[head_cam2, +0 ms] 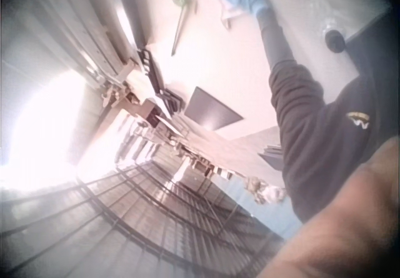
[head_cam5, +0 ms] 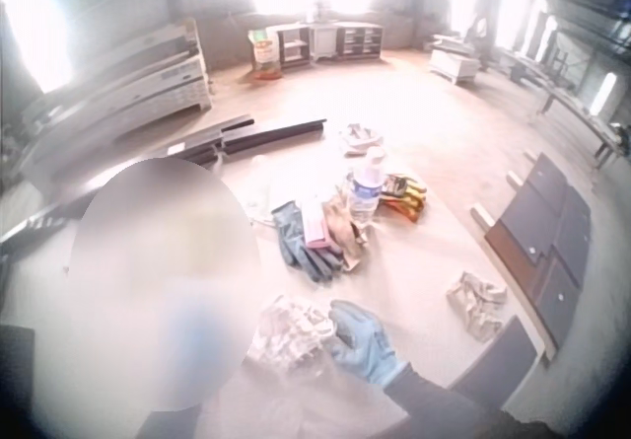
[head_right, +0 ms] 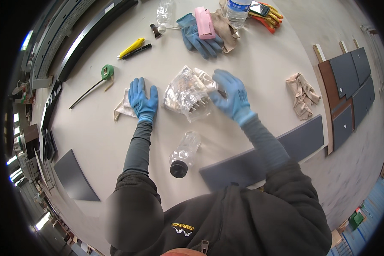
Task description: The person wipes a dark gray panel with a cloth and water, then opens a bag of small parts and uses a syringe to apply adhesive to the panel edge. The panel is flipped and wiped again.
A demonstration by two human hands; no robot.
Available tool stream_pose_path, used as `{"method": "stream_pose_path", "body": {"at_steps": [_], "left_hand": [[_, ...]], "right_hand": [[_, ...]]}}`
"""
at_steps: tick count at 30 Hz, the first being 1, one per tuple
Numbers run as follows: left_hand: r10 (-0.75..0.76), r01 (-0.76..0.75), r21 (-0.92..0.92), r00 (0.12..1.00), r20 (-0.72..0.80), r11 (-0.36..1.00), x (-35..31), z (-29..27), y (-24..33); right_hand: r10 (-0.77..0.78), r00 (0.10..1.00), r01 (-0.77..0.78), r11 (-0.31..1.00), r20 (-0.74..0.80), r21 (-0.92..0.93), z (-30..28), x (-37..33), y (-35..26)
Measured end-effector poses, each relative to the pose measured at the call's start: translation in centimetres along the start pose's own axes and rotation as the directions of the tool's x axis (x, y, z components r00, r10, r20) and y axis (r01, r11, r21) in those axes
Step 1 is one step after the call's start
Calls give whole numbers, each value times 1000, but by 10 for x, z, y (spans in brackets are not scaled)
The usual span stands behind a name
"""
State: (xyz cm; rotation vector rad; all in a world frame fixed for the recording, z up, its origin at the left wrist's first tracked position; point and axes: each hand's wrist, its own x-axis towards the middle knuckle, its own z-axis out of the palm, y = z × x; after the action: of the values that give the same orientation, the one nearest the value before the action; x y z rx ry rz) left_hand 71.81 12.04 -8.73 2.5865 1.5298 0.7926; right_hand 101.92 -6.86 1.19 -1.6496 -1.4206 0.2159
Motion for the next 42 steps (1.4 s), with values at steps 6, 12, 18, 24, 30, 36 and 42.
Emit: {"method": "stream_pose_path", "body": {"at_steps": [6,12,18,24,30,36,42], "left_hand": [[-3,-4,91,998,69,996,9,-11,8],[-77,92,-151,992,101,984,31,-65,64],[222,-65,-450,926,306,891,33,-123,124],[485,-438,-214,825,291,873,36,-132,155],[463,-409,-306,876,132,860,49,-123,146],[82,162,-538,913,400,827,53,-126,125],[-80,620,-563,708,702,546,55,-119,107]], "right_hand": [[423,898,-408,904,125,-130,0,-53,-40],[507,852,-451,839,133,-304,18,-44,-25],[321,947,-320,942,9,100,14,-16,2],[192,966,-102,899,173,-426,4,-5,21],[381,909,-342,913,168,-223,13,52,45],[-67,994,43,966,-86,-255,3,67,10],[240,956,-232,970,171,-68,16,-4,-55]]}}
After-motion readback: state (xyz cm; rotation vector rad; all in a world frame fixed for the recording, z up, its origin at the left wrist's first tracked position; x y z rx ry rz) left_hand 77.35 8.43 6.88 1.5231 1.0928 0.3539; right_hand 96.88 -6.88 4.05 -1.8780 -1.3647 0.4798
